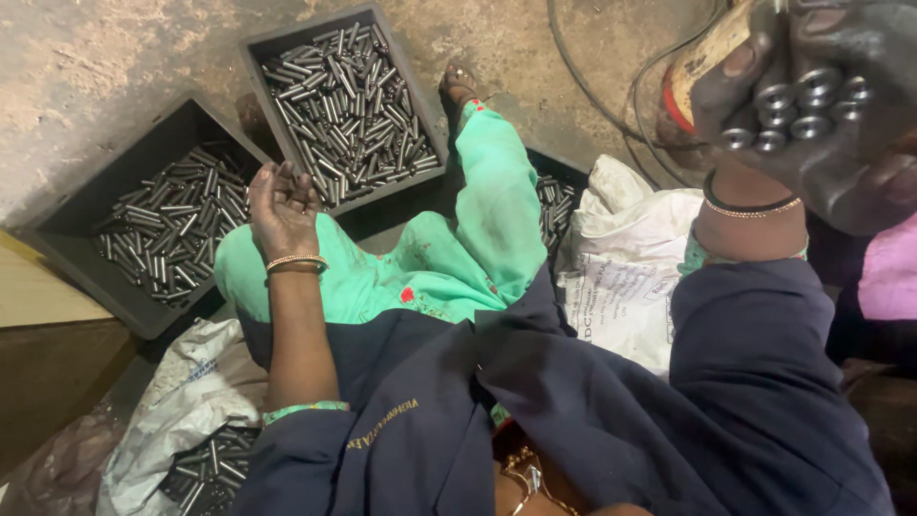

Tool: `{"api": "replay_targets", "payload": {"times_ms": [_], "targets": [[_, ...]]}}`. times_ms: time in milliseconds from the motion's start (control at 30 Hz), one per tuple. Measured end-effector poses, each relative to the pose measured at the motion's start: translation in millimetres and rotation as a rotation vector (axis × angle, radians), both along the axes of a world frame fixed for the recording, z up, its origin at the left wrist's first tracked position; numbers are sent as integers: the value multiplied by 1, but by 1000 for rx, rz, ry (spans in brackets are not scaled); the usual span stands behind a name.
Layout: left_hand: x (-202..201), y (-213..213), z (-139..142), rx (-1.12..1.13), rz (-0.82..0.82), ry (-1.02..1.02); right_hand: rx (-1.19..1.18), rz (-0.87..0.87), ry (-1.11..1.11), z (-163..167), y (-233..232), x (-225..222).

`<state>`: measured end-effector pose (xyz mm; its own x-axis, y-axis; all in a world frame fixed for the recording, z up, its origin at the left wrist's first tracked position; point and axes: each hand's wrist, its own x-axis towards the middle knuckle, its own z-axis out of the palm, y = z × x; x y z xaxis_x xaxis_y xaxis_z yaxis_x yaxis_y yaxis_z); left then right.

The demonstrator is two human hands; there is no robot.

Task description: The person sits on the floor among trays of small metal cylindrical parts, picks up handfuls of the parts, and places them one at a time into a tray, occasionally holding a group of parts in one hand while selecting with the other. The parts are moved between trays on the floor around them.

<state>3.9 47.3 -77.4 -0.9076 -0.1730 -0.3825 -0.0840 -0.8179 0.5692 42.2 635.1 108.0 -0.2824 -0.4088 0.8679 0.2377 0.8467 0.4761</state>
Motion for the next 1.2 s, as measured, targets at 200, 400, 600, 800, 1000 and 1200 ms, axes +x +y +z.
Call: {"api": "replay_targets", "payload": {"times_ms": [200, 400, 600, 800, 1000, 1200], "targets": [[2, -1, -1, -1, 14, -6, 150, -110, 116, -23, 23, -22], [2, -2, -3, 3, 8, 1, 78, -44, 81, -20, 14, -20], [3, -1, -2, -32, 25, 1, 59, -55, 52, -20, 6, -15], [3, -1, -2, -25, 21, 14, 32, -39, 31, -21, 1, -9], [4, -3, -5, 4, 15, 6, -54, 16, 4, -18, -7, -22], [5, -5, -9, 2, 28, 33, -98, 207, -68, -10, -6, -31]]}}
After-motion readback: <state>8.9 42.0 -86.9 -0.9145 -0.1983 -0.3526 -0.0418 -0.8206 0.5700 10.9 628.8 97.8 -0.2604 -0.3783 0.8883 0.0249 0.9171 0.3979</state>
